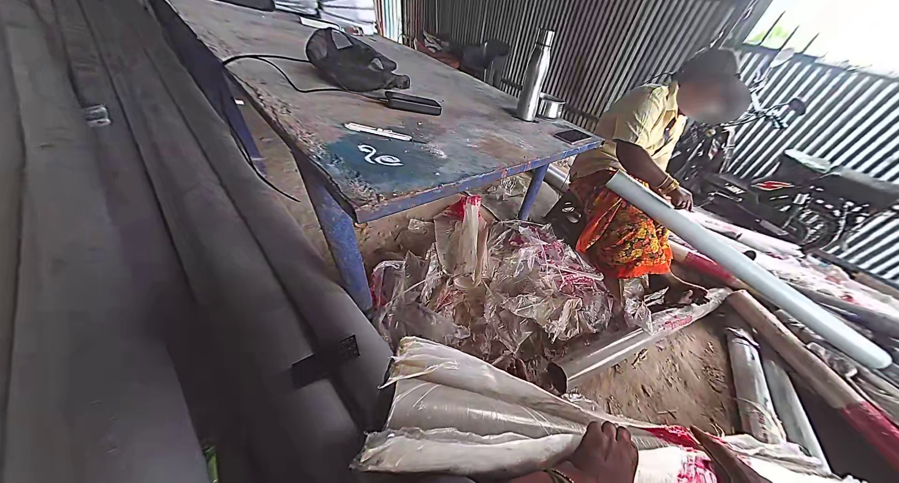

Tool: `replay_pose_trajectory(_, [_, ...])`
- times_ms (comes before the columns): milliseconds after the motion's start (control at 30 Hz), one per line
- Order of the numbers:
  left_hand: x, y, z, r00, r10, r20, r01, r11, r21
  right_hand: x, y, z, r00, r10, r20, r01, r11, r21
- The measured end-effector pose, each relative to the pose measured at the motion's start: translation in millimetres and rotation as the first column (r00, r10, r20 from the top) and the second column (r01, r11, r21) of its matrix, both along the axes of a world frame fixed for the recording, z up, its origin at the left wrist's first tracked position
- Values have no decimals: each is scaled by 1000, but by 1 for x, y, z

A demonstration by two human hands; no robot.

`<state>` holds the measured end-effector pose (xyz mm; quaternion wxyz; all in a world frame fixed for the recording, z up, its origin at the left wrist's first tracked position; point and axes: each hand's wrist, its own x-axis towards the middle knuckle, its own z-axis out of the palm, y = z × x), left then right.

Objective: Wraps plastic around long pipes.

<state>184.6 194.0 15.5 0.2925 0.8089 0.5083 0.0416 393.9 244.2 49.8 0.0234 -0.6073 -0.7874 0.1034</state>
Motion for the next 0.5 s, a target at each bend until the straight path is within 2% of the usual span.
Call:
replay_pose_trajectory(100, [-2, -1, 4, 1000, -14, 5, 14, 1000, -22, -42, -4, 46, 999, -36, -7, 35, 999, -36])
replay_pose_trajectory(167, [-3, -2, 4, 1000, -9, 19, 9, 1000, -20, -66, -4, 64, 985, -87, -151, 94, 995, 41])
replay_pose_trajectory(233, [-5, -2, 5, 1000, -18, 14, 19, 1000, -16, -82, 2, 68, 946, -11, -323, 72, 982, 176])
replay_pose_trajectory(300, [-9, -3, 16, 998, -61, -26, 60, 997, -41, -99, 9, 76, 907, 101, -409, 16, 962, 273])
replay_pose_trajectory(367, [-13, -4, 23, 995, -95, -43, 93, 995, -46, -116, 19, 81, 881, 194, -432, -44, 942, 333])
replay_pose_trajectory(500, [-14, -4, 14, 996, -86, 6, 86, 996, -21, -164, 30, 97, 867, 345, -359, -191, 896, 400])
